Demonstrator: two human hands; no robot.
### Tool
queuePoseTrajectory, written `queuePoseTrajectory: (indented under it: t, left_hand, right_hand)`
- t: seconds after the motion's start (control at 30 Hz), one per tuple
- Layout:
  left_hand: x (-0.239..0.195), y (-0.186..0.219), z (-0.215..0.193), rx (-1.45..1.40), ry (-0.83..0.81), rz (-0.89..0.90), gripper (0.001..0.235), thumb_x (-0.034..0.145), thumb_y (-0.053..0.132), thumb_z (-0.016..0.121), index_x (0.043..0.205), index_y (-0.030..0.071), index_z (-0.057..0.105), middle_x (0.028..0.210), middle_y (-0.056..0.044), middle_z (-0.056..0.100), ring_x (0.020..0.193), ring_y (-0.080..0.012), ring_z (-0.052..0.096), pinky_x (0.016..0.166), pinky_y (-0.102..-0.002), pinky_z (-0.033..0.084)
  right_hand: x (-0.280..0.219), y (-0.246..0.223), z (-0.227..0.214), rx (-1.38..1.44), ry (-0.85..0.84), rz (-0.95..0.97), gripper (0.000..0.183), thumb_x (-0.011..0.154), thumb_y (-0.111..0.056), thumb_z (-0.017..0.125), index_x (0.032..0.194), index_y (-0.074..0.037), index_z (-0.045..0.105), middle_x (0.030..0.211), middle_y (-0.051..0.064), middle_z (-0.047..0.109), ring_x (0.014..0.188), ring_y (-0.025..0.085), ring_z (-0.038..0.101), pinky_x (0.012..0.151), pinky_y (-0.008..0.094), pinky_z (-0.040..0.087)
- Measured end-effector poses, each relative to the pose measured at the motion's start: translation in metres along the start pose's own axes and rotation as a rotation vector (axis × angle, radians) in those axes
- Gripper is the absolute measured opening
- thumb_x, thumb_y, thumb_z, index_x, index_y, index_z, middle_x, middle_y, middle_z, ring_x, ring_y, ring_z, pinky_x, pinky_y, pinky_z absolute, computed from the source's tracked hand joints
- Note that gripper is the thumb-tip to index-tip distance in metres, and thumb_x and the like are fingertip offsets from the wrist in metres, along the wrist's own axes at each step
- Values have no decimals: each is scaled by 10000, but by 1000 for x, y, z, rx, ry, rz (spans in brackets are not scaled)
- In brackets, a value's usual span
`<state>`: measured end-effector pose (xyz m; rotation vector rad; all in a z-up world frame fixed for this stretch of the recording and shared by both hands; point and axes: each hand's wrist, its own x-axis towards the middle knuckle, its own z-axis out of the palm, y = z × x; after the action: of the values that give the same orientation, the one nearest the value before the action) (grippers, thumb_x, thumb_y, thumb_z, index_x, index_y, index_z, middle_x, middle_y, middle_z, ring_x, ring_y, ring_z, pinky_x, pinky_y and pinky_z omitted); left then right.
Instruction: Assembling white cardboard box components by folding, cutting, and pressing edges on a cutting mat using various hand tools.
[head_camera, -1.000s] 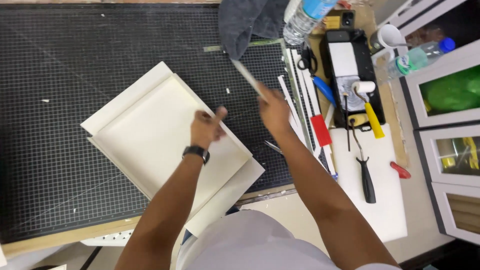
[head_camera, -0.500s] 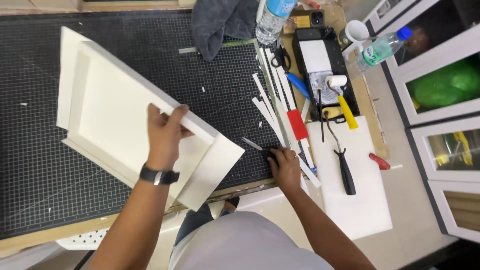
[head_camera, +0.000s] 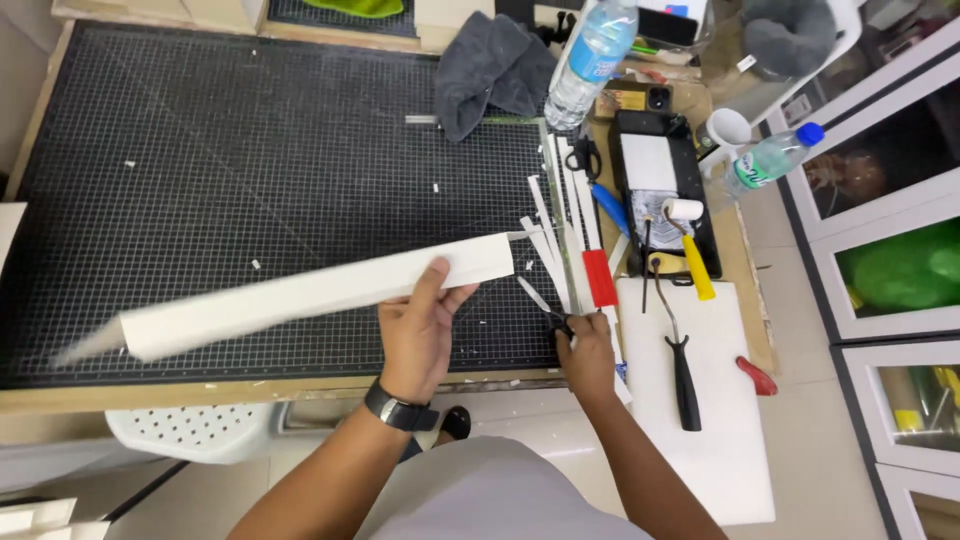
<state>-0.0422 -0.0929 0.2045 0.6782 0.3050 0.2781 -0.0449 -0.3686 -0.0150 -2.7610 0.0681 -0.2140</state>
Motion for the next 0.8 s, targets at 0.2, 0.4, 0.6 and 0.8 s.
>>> queuePoseTrajectory:
  t: [0.2,0.4,0.6,0.8]
  left_hand:
    - [7,-45,-4,11,-135,-25,214,995,156,651,1095,-24,594,834,-110,698,935,-303,758,932,-560,645]
    - [-1,-43,9,124,-186,24,269,1028,209,607,1140,-34,577,893,-139,706,1039,-336,736,1009,-571,605]
    - [-10,-57,-7,155,-189,3,351,1032,194,598,1226,-97,566,1020,-219,730,1018,-357,734,976,-571,620]
    - [16,-119,-61,188,-193,-10,395,1048,203,585,1289,-107,543,1116,-334,711,1048,-417,710,973,-594,597]
  right_hand:
    - [-40,-48,-89,732,-79,292,229,823,-109,874,920,-5,694,835,129,697,774,229,697,692,354,595]
    - [-41,-70,-88,1262,-390,172,400,828,-340,828,859,29,675,749,178,634,691,297,672,559,415,603]
    - [-34,-108,-104,1370,-534,78,357,881,-320,790,848,7,650,713,117,596,674,216,580,532,323,500]
    - [-34,-104,-101,1410,-558,20,309,926,-274,745,842,-1,627,710,107,589,655,179,552,509,302,477]
